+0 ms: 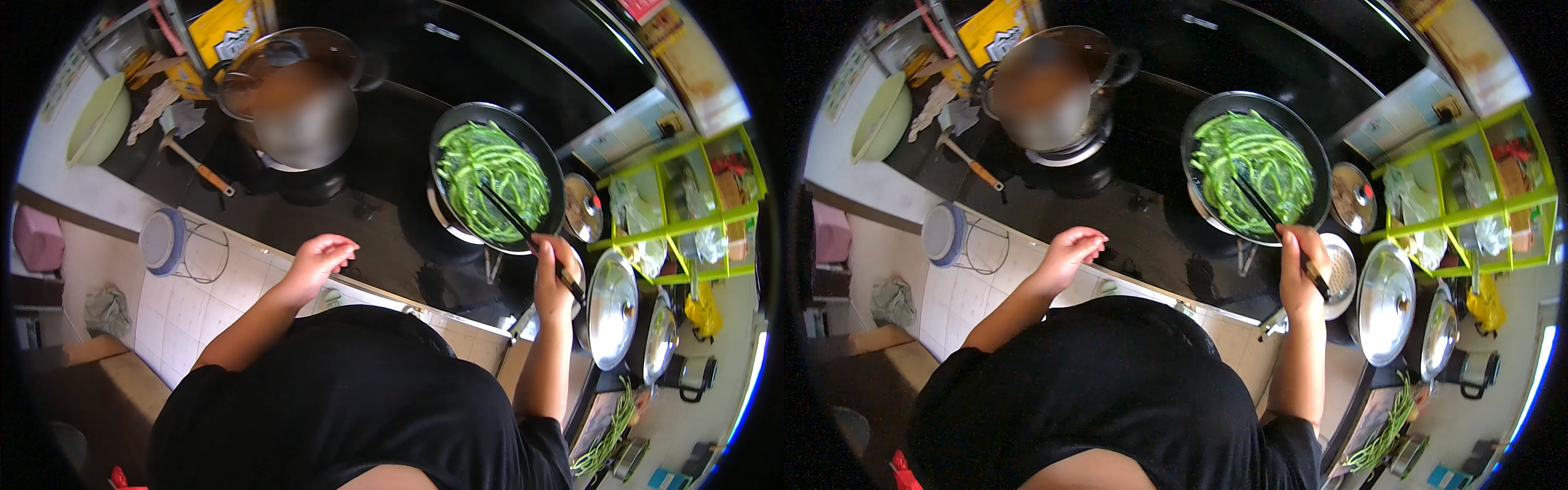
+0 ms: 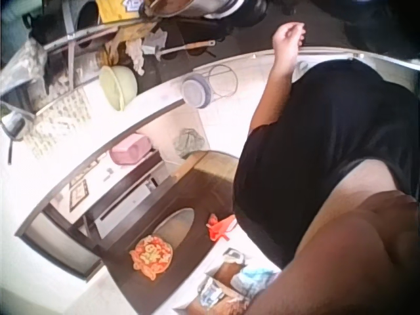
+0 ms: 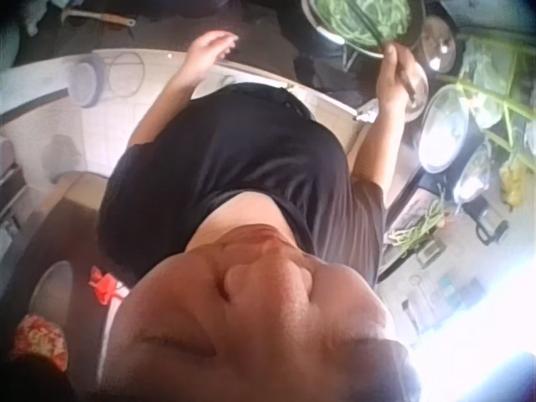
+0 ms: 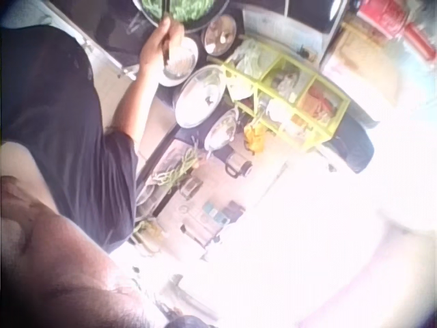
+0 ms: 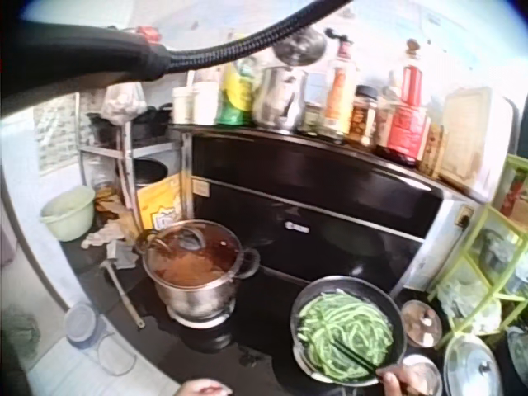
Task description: The person washes green beans in a metal bowl at the sink, then transfers them to a wok on the stove. They stir the beans with chopsticks while they cook in boiling water, occasionally lifting the lid to check progress. The person also wipes the stovetop with a cloth during the process.
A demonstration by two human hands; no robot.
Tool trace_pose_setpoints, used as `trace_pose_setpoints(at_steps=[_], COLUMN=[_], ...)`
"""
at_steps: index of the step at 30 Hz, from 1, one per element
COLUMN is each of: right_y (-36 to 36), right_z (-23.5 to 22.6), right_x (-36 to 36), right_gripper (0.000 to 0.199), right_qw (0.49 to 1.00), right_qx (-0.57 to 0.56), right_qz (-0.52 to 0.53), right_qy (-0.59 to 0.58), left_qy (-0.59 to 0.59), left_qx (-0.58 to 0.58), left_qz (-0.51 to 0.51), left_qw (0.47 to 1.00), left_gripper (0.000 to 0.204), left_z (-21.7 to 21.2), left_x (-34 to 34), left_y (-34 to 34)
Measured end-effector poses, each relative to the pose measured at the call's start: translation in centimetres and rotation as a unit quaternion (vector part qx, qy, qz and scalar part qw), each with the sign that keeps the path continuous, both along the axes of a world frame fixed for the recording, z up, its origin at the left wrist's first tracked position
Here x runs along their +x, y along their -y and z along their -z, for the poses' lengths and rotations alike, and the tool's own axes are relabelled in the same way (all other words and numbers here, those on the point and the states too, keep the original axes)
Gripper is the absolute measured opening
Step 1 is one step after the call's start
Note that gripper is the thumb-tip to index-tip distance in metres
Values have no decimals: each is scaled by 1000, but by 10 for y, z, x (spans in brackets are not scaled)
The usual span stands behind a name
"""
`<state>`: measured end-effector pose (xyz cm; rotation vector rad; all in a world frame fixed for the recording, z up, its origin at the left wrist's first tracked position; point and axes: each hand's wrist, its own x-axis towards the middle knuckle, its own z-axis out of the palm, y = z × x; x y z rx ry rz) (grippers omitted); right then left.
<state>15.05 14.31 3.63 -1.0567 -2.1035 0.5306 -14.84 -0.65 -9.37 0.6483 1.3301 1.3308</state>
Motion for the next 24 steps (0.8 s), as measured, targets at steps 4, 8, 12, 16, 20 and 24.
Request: trace_pose_setpoints(at_steps=[4,8,12,16,20,24], right_y=[31,63,95,113,120,142], right_z=[10,20,25,34,49,33], right_x=[-12,-13,-14,-8,10,50], right_gripper=[14,15,16,13,21,22], right_qw=[991,986,960,968,962,956], right_qx=[111,154,261,214,229,287], right_qz=[59,13,11,-15,-37,-4], right_qy=[-36,55,100,133,143,64], left_qy=[88,165,192,196,160,161], left_qx=[-14,-55,-59,-27,-6,5], left_qz=[-5,-33,-22,-9,-27,-2], left_qw=[996,984,979,980,987,987], left_gripper=[14,14,14,15,16,15], left_z=[2,12,19,11,-4,4], left_x=[-21,-35,-34,-18,0,27], left_y=[-1,2,1,3,16,33])
